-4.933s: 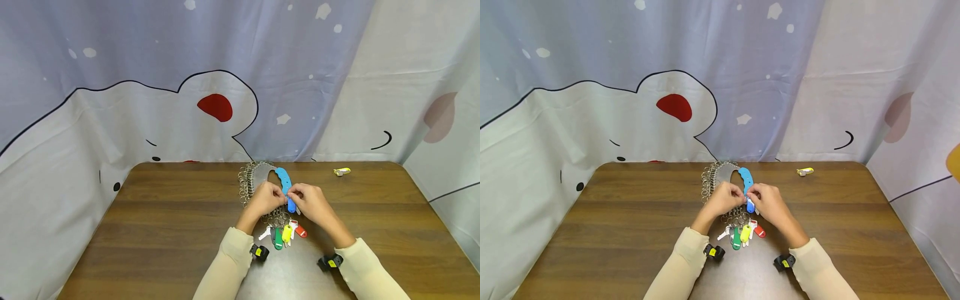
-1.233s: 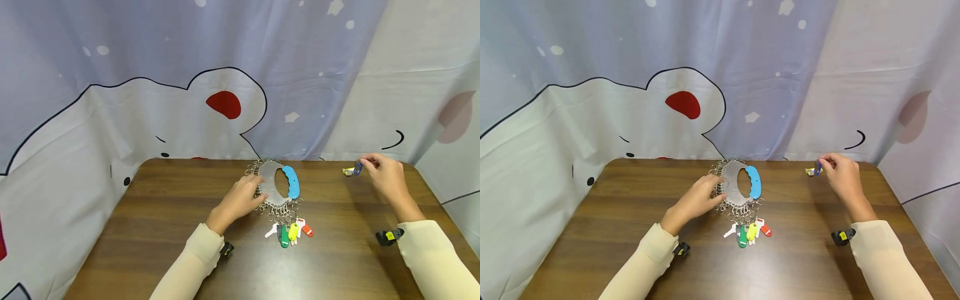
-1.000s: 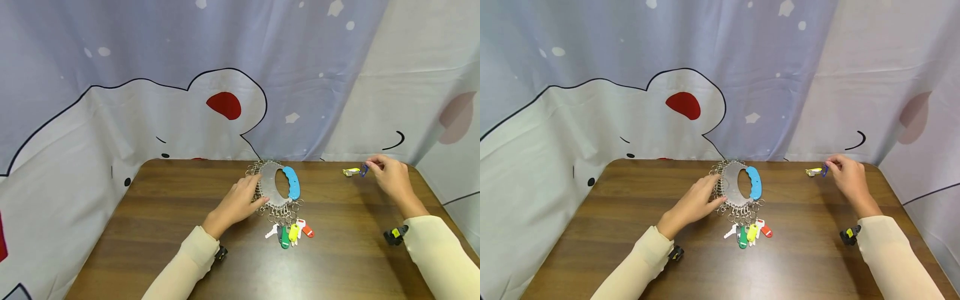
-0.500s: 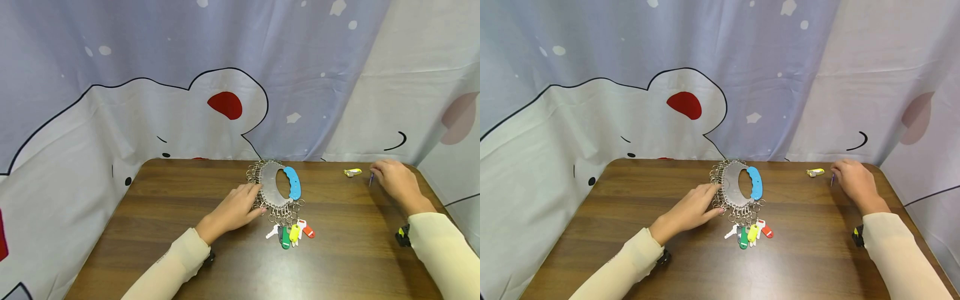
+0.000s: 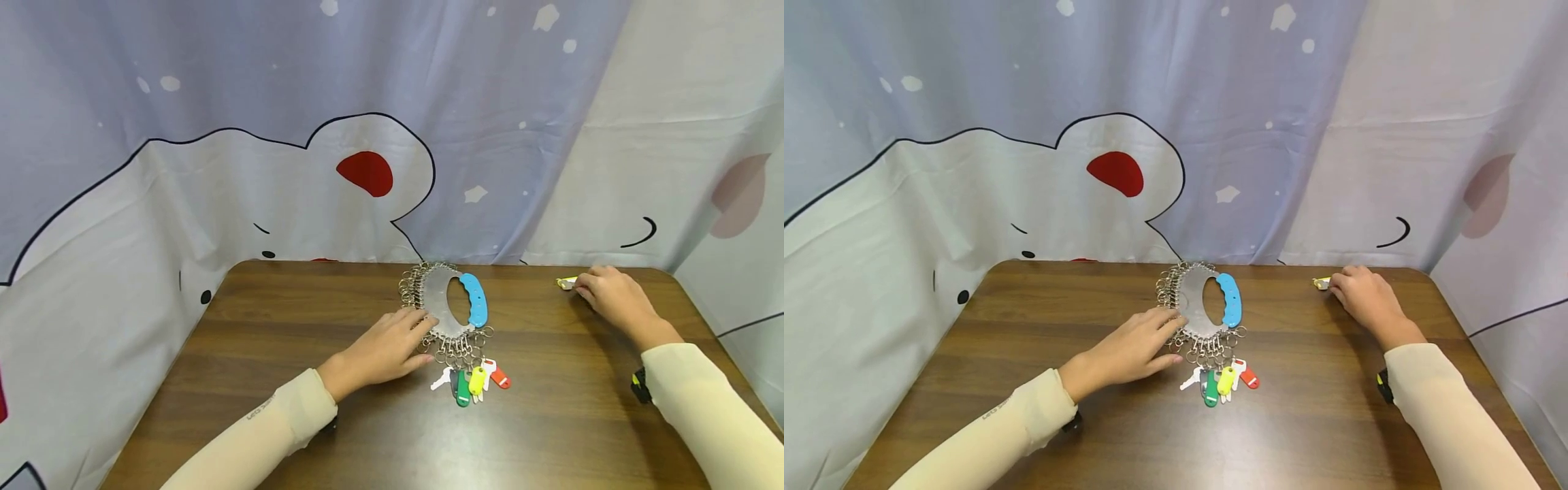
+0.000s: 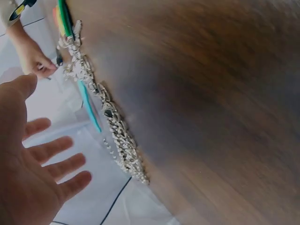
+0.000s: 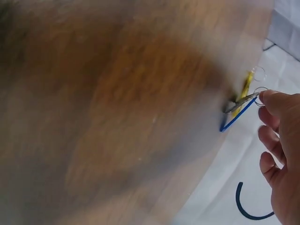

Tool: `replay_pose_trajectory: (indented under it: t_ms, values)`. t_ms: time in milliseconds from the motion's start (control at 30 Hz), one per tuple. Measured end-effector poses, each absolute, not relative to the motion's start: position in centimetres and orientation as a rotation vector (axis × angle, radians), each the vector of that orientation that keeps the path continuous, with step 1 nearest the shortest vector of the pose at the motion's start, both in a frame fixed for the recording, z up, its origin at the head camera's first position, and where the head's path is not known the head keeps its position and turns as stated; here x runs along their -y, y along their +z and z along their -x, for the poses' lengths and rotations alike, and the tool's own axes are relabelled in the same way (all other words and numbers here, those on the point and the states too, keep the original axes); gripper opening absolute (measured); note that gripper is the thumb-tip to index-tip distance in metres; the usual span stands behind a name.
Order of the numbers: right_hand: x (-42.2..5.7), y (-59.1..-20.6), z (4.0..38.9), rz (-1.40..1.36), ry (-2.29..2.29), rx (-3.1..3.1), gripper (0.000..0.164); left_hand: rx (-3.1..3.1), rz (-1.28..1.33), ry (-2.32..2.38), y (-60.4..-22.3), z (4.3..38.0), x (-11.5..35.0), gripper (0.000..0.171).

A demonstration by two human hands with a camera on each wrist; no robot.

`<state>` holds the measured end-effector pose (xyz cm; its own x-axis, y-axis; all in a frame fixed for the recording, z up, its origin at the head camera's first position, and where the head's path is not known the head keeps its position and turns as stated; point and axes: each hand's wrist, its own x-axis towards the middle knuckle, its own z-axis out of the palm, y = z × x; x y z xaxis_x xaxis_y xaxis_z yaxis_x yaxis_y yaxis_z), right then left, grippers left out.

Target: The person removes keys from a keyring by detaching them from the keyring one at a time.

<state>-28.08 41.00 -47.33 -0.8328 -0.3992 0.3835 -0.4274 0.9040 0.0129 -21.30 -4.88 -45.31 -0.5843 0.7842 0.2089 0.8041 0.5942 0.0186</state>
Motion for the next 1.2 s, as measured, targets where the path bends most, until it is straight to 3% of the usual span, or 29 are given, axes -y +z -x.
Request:
replay_pose_trajectory:
  t_ms: [233,567,867,1200]
  values:
    - [-40.3,-47.9,28.3,-0.651,0.025,2.746,0.004,2.617,1.413,-0.074,-45.7,21.5,4.7,0.062]
    - [-38.8,-46.8,27.5,-0.583,0.211,2.684,0.016,2.611,1.416,-0.067,-46.0,21.9,4.2,0.064]
    - [-33.0,-45.5,26.3,-0.738,0.475,2.62,0.005,2.581,1.42,-0.028,-46.3,22.2,3.9,0.067]
    - [-26.8,-45.3,23.4,-0.891,0.705,2.823,0.013,2.598,1.403,-0.093,-45.9,22.4,3.1,0.058]
